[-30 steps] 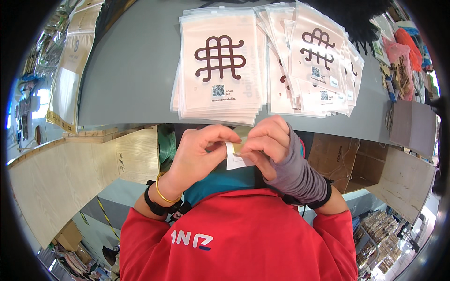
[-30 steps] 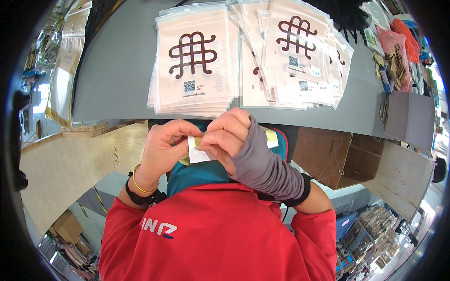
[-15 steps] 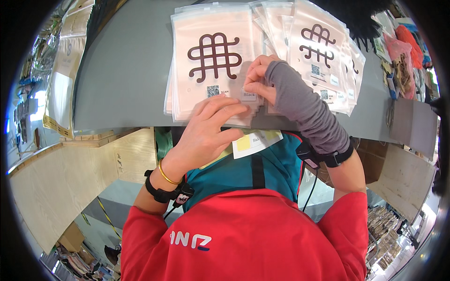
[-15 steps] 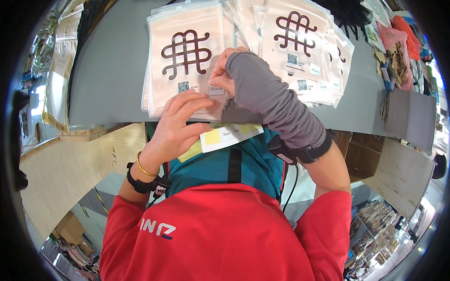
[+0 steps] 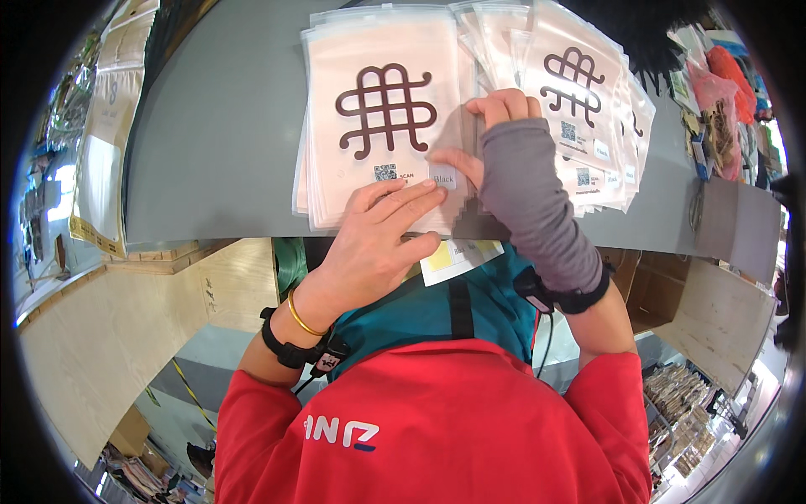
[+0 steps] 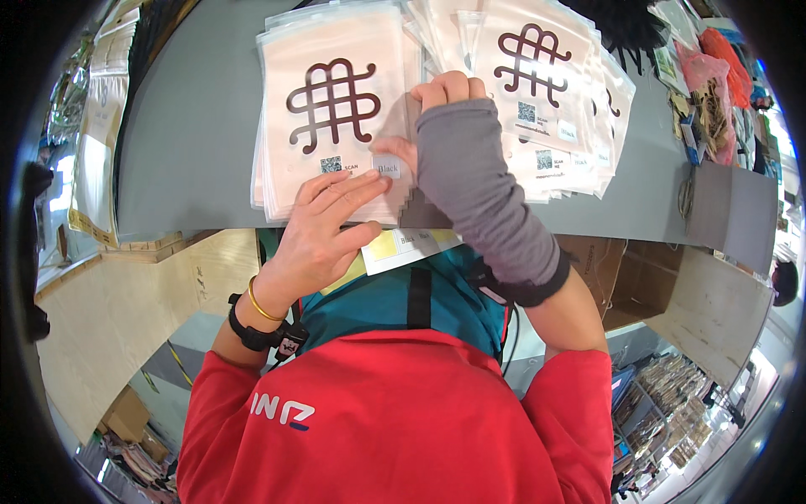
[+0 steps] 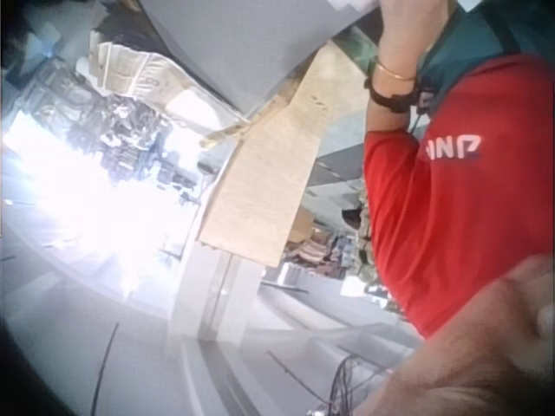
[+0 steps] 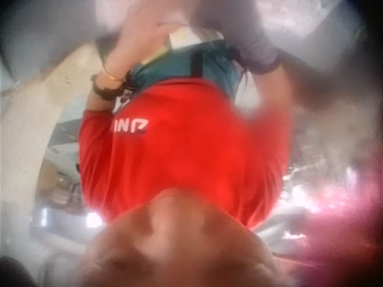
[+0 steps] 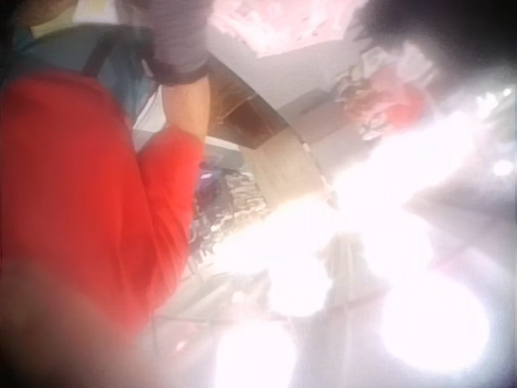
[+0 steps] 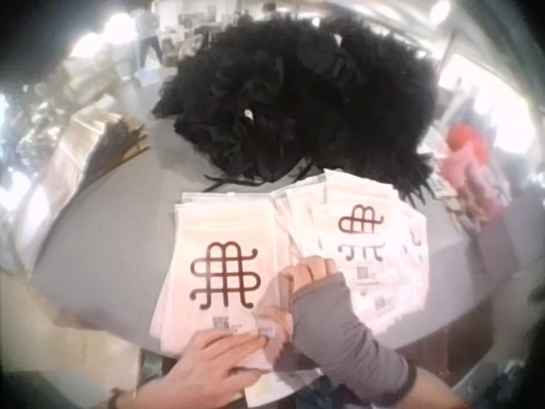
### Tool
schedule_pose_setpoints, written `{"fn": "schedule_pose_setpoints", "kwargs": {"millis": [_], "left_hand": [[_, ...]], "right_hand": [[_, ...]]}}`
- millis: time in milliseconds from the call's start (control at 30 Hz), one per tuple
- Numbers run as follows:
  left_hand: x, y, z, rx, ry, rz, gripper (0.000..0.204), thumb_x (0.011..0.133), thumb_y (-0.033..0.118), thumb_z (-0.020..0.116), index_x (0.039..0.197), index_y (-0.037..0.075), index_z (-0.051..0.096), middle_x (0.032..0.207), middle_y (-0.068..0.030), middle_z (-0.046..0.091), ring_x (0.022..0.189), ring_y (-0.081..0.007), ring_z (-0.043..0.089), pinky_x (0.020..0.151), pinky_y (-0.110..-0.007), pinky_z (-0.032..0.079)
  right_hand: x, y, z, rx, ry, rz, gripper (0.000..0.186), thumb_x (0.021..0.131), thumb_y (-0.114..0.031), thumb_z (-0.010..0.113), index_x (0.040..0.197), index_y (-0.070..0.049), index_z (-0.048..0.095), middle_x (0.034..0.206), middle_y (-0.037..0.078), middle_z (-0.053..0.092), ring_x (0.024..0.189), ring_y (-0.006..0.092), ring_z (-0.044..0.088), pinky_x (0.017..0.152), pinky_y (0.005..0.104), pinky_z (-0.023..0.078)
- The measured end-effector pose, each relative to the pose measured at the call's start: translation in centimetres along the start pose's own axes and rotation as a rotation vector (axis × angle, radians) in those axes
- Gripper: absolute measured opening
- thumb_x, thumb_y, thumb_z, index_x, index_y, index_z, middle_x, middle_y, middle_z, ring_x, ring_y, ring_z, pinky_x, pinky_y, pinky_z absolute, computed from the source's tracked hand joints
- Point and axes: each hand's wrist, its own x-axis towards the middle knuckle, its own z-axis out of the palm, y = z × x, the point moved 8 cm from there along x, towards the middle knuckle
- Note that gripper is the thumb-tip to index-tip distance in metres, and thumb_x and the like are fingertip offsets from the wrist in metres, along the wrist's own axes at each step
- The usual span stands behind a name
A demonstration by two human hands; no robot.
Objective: The person repeatedly peels small labels from a roll and affixes them to the front of clear plastic bags containing black hair extensions. The labeled bags are stacked on the table as the task proceeds.
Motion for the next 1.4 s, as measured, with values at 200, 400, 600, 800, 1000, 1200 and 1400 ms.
{"fn": "schedule_pose_setpoints", "kwargs": {"millis": [200,400,600,800,1000,1200,1400], "left_hand": [[-0.6,-0.4,0.1,-0.089,-0.006,0.029,0.017,0.076,-0.002,0.071,0.087,0.007,0.063,0.124,-0.0091,0.074,0.129,-0.0306,0.065,0.114,-0.050,0.046],[-1.6,-0.5,-1.0,-0.388,0.046,-0.113,0.027,0.072,-0.010,0.074,0.093,0.003,0.062,0.107,-0.0093,0.073,0.103,-0.0347,0.068,0.088,-0.044,0.056],[-1.2,0.5,-1.4,-0.420,-0.022,-0.194,0.030,0.072,-0.007,0.079,0.096,0.004,0.065,0.095,-0.0087,0.066,0.089,-0.0327,0.063,0.077,-0.042,0.052],[-0.5,1.5,-1.2,-0.393,0.007,-0.127,0.035,0.072,-0.009,0.078,0.103,0.005,0.070,0.096,-0.0081,0.065,0.089,-0.0321,0.062,0.078,-0.039,0.053],[0.2,2.2,-1.6,-0.331,0.043,-0.072,0.036,0.072,-0.007,0.080,0.105,0.005,0.072,0.097,-0.0070,0.067,0.086,-0.0300,0.064,0.074,-0.037,0.053],[0.2,3.9,-3.0,-0.293,0.090,0.056,0.035,0.069,-0.002,0.085,0.100,0.004,0.070,0.095,-0.0082,0.067,0.082,-0.0290,0.064,0.069,-0.037,0.053],[-0.2,4.4,-4.1,-0.298,0.174,0.051,0.034,0.070,-0.001,0.086,0.098,0.002,0.066,0.093,-0.0114,0.068,0.077,-0.0302,0.063,0.065,-0.036,0.051]], "right_hand": [[1.3,-0.1,1.8,-0.041,-0.124,0.027,0.040,0.092,-0.040,0.078,0.089,0.000,0.074,0.094,0.014,0.066,0.095,0.0325,0.064,0.082,0.0447,0.051],[1.2,-0.7,-0.1,-0.102,-0.101,0.004,0.036,0.105,-0.032,0.062,0.093,0.000,0.073,0.096,0.015,0.069,0.095,0.0319,0.067,0.083,0.0440,0.055],[1.4,7.9,-2.9,0.399,0.066,0.288,0.033,0.104,-0.030,0.066,0.105,0.002,0.073,0.093,0.021,0.073,0.085,0.0398,0.071,0.077,0.0451,0.056],[0.2,16.5,-4.8,0.212,0.274,0.301,0.038,0.105,-0.035,0.068,0.107,0.002,0.075,0.084,0.014,0.071,0.075,0.0192,0.059,0.076,0.0342,0.050],[-1.1,20.1,-7.3,-0.126,0.215,0.378,0.044,0.104,-0.041,0.068,0.115,0.001,0.073,0.095,0.019,0.074,0.090,0.0315,0.069,0.083,0.0433,0.053],[-2.8,6.0,-9.4,0.290,0.013,0.111,0.040,0.092,-0.016,0.081,0.128,-0.004,0.068,0.124,0.016,0.070,0.117,0.0360,0.065,0.104,0.0435,0.050],[-8.1,-6.8,-7.1,0.607,-0.175,-0.231,0.034,0.081,-0.029,0.087,0.104,-0.009,0.070,0.097,0.005,0.070,0.092,0.0289,0.066,0.084,0.0417,0.049]]}}
